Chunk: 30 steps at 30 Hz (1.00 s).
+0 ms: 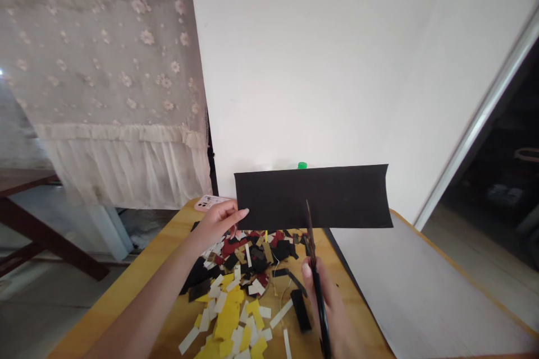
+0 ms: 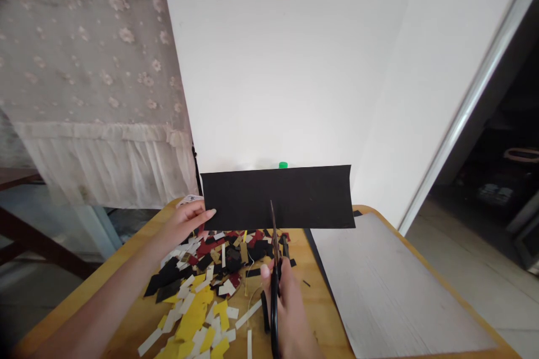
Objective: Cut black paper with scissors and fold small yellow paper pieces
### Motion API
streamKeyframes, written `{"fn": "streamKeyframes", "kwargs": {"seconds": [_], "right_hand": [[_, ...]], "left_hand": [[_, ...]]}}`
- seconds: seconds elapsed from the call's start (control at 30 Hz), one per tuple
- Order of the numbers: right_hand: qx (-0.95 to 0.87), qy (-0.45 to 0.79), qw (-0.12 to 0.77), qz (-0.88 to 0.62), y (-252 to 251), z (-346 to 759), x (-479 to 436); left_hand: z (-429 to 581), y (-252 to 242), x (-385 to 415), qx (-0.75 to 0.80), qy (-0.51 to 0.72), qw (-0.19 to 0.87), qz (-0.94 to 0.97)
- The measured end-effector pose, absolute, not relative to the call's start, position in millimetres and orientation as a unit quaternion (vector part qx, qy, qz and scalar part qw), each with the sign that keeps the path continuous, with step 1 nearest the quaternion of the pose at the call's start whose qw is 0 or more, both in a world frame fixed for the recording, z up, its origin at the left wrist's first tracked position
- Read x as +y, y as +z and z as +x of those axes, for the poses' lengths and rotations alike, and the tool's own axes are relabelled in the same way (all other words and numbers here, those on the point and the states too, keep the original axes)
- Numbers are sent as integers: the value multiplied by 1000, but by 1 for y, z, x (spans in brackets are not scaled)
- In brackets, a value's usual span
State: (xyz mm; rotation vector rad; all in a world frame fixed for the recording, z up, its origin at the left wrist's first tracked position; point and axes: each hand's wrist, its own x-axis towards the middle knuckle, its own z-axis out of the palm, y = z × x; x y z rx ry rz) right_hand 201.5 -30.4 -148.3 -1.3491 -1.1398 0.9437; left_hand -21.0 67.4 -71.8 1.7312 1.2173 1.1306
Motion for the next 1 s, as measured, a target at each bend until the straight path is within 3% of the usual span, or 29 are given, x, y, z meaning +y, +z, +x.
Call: {"fn": "streamKeyframes", "kwargs": {"seconds": [1.0], "right_hand": [[-558, 371, 528, -522, -148, 213, -23]], "left_hand": [[-23, -76, 70, 469, 423, 369, 681]]}}
